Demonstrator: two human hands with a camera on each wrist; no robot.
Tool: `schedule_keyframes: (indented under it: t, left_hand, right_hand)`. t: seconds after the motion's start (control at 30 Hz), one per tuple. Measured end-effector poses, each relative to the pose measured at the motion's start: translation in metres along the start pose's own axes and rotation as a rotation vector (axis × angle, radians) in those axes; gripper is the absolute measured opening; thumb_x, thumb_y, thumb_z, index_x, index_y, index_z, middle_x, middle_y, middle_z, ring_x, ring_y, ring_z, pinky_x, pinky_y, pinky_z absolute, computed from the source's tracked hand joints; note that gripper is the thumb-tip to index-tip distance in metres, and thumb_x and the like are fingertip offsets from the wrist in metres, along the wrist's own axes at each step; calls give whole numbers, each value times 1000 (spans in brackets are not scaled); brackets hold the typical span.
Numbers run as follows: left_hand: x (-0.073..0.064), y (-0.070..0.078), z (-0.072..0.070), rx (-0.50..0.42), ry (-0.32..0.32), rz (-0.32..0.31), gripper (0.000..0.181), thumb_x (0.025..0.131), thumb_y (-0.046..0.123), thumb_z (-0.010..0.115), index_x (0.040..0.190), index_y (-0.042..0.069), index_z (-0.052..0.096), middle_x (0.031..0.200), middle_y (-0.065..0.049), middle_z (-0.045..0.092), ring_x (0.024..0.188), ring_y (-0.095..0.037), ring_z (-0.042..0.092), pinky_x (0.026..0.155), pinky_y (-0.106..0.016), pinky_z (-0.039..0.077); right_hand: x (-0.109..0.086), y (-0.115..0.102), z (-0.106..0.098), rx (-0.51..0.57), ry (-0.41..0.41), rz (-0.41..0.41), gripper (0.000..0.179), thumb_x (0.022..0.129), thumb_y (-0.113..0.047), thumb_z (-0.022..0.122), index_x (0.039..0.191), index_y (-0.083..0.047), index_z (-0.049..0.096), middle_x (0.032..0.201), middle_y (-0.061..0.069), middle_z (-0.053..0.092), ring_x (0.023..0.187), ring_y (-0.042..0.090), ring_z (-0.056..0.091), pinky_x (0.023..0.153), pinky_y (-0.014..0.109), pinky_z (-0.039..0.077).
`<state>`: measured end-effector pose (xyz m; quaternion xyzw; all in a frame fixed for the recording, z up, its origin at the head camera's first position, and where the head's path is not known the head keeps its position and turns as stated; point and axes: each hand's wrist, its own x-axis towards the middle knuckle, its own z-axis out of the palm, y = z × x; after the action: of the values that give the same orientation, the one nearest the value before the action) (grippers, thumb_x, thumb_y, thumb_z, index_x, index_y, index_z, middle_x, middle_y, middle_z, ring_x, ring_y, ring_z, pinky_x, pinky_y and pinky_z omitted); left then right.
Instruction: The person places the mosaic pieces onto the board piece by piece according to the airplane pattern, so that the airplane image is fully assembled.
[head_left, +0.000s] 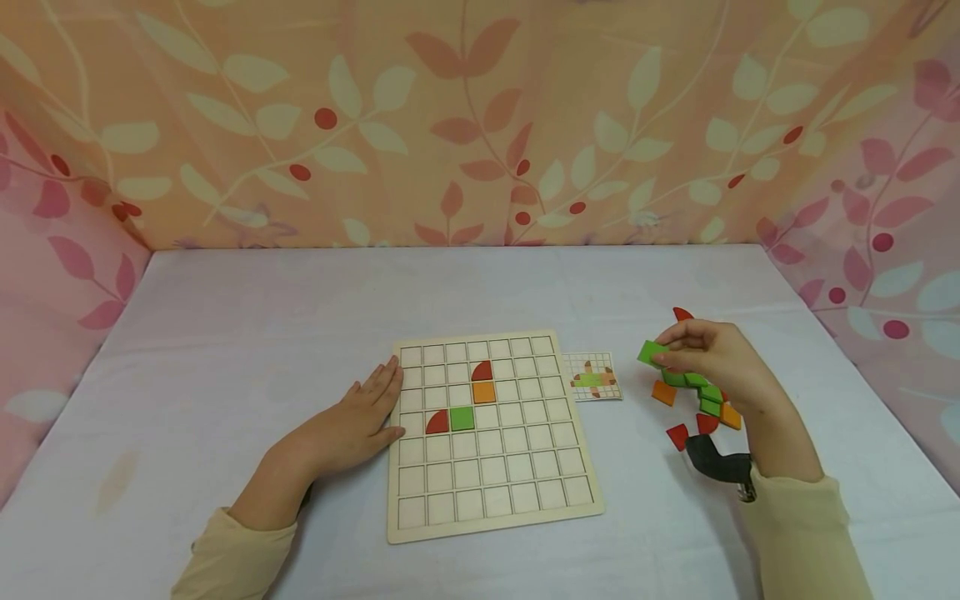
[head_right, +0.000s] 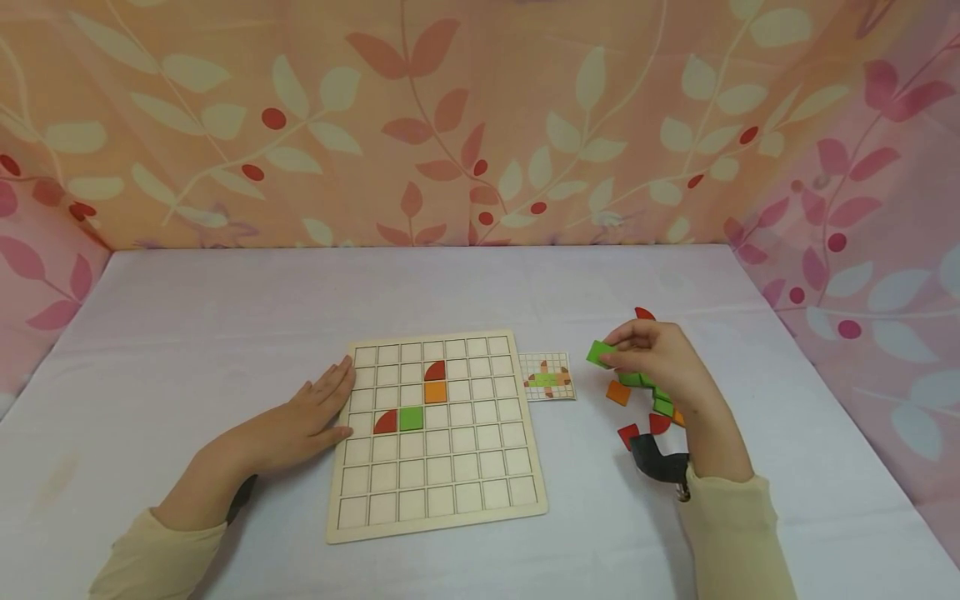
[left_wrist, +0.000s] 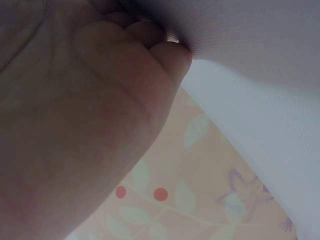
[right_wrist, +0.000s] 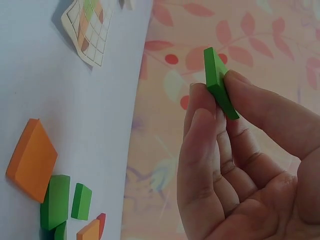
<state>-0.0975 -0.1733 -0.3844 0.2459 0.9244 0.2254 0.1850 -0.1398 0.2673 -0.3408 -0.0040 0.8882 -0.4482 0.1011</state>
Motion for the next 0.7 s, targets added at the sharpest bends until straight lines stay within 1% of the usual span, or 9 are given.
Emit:
schedule_keyframes:
  t: [0.27,0.37,0.5,0.6,0.7]
  left_hand:
    - [0,-1,0,5,-3,-5,72,98,25,51,147,-8,10,156,-21,-2,142,-38,2,111,-57,10]
    - [0,-1,0,7,-3,-6,72,98,25,51,148,-8,10,156,-21,-2,142,-38,2,111,-57,10]
    - [1,-2,1,15,0,-6,72,97,24,51,147,-8,10,156,-21,-2,142,-38,2,111,-57,10]
    - [2,-2,1,20,8,5,72,97,23,52,147,-9,11,156,-21,-1,142,-38,2,111,-57,10]
    - [2,-2,1,21,11,21,71,97,21,53,147,-9,13,156,-21,0,142,-38,2,111,-57,11]
  right_hand:
    - [1,-1,3,7,-17,-1,36,87,-17,69,109,8,55,84,5,65,79,27,62,71,33,56]
    - [2,-1,5,9,-26,-5,36,87,-17,69,108,8,55,84,5,65,79,26,63,71,32,56]
    - [3,-2,8,12,-36,-7,36,87,-14,69,110,9,55,84,5,64,78,21,63,70,31,55]
    - [3,-3,10,6,-41,-9,35,87,-14,69,110,9,56,85,6,63,76,20,63,69,31,55]
    - [3,-4,13,8,-45,-11,35,86,-15,70,108,9,57,86,8,64,76,24,63,69,32,55]
